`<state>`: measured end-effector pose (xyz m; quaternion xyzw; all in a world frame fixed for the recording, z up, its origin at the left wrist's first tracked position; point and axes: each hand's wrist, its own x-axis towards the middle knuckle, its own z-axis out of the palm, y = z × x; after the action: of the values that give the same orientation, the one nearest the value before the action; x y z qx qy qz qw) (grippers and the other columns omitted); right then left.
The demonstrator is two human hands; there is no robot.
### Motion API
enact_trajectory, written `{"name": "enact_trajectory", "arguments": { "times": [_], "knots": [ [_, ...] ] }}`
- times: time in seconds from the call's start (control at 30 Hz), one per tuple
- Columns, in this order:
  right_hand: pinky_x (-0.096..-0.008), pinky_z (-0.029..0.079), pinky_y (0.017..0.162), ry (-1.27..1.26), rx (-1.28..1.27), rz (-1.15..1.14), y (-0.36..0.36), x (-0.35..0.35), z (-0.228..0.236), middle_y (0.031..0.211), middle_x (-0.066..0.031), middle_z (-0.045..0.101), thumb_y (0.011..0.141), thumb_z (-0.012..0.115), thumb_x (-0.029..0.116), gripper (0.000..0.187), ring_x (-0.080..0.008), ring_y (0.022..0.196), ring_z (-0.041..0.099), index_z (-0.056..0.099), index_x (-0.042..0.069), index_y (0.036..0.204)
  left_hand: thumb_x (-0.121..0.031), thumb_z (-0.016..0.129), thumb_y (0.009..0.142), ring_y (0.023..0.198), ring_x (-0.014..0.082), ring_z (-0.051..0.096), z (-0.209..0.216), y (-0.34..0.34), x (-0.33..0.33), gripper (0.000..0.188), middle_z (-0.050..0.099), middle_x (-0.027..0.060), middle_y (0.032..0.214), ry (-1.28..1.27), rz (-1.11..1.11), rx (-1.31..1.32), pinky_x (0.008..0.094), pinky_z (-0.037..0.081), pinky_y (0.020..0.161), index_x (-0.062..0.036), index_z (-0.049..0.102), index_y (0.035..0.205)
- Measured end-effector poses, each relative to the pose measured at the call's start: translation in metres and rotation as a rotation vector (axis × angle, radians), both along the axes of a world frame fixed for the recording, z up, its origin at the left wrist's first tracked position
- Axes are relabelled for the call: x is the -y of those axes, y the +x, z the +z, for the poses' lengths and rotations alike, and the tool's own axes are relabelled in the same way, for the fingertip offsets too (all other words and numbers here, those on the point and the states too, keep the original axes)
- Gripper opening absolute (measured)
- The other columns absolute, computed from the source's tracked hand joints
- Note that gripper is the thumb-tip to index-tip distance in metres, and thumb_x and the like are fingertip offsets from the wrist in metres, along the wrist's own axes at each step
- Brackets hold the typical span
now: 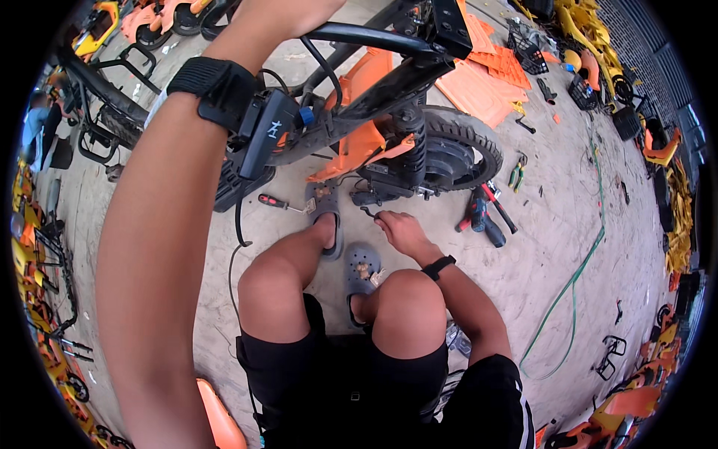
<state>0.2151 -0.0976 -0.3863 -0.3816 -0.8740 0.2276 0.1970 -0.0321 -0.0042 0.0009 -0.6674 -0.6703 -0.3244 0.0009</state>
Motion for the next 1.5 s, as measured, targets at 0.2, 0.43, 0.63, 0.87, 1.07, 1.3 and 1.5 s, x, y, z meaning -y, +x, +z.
{"name": "enact_trajectory", "arguments": {
  "times": [0.2, 0.43, 0.63, 0.87, 1.07, 1.3, 1.5],
  "knots": [
    [-0.0469, 0.052, 0.068, 0.009, 0.134, 0.023, 0.014, -0.018, 0.041, 0.087, -0.0149, 0.068, 0.096, 0.053, 0.024, 0.023, -0.0362, 0.078, 0.066, 0.065, 0.007, 0.104, -0.015, 0.056, 0.075, 0.091, 0.0378, 0.067, 0.004, -0.002, 0.006, 0.025, 0.069, 0.0247, 0.09, -0.014, 0.014, 0.023, 0.0432, 0.052, 0.085, -0.0013, 0.073, 0.087],
    [-0.0467, 0.054, 0.069, 0.023, 0.505, 0.097, 0.01, -0.039, 0.095, 0.084, -0.0151, 0.069, 0.093, 0.056, 0.026, 0.021, -0.0348, 0.078, 0.067, 0.068, 0.009, 0.094, -0.014, 0.056, 0.077, 0.094, 0.0394, 0.066, 0.006, -0.002, 0.008, 0.026, 0.067, 0.0276, 0.094, -0.051, 0.032, 0.042, 0.0452, 0.051, 0.085, 0.0011, 0.072, 0.09],
    [-0.0463, 0.055, 0.068, 0.013, 0.606, 0.038, -0.013, -0.045, 0.113, 0.083, -0.0152, 0.07, 0.091, 0.058, 0.027, 0.02, -0.0345, 0.079, 0.069, 0.07, 0.011, 0.093, -0.014, 0.055, 0.078, 0.095, 0.041, 0.065, 0.008, 0.001, -0.004, 0.027, 0.066, 0.0285, 0.096, -0.128, 0.064, 0.013, 0.0457, 0.052, 0.085, 0.0016, 0.072, 0.092],
    [-0.045, 0.055, 0.066, 0.108, 0.725, 0.05, -0.012, -0.039, 0.1, 0.081, -0.0159, 0.07, 0.093, 0.054, 0.024, 0.021, -0.033, 0.076, 0.07, 0.067, 0.007, 0.09, -0.02, 0.057, 0.078, 0.108, 0.0361, 0.063, -0.002, -0.006, -0.012, 0.031, 0.067, 0.0189, 0.112, -0.192, 0.091, -0.024, 0.0444, 0.049, 0.095, -0.0117, 0.074, 0.103],
    [-0.0488, 0.055, 0.07, 0.006, 0.54, -0.034, -0.018, -0.034, 0.104, 0.078, -0.0186, 0.068, 0.092, 0.056, 0.028, 0.027, -0.0382, 0.077, 0.068, 0.067, 0.005, 0.085, -0.029, 0.073, 0.079, 0.102, 0.0285, 0.067, 0.012, -0.011, 0.003, 0.033, 0.07, 0.013, 0.106, -0.25, 0.057, -0.03, 0.0376, 0.053, 0.089, -0.0067, 0.07, 0.103],
    [-0.0462, 0.054, 0.081, -0.196, 0.602, -0.114, -0.014, -0.049, 0.093, 0.08, -0.0204, 0.069, 0.078, 0.069, 0.034, 0.031, -0.0375, 0.082, 0.067, 0.073, 0.004, 0.082, -0.015, 0.062, 0.075, 0.094, 0.0377, 0.067, 0.007, -0.01, 0.001, 0.022, 0.069, 0.022, 0.097, -0.191, -0.019, 0.002, 0.0421, 0.053, 0.086, 0.0005, 0.071, 0.088],
    [-0.0454, 0.055, 0.081, -0.177, 0.64, -0.191, -0.006, -0.053, 0.072, 0.085, -0.0231, 0.069, 0.075, 0.07, 0.035, 0.036, -0.0374, 0.085, 0.068, 0.074, 0.0, 0.083, -0.014, 0.062, 0.074, 0.09, 0.0389, 0.067, 0.005, -0.011, 0.001, 0.02, 0.069, 0.0225, 0.093, -0.195, -0.008, -0.003, 0.0425, 0.053, 0.084, 0.0005, 0.07, 0.084]
  ]
}}
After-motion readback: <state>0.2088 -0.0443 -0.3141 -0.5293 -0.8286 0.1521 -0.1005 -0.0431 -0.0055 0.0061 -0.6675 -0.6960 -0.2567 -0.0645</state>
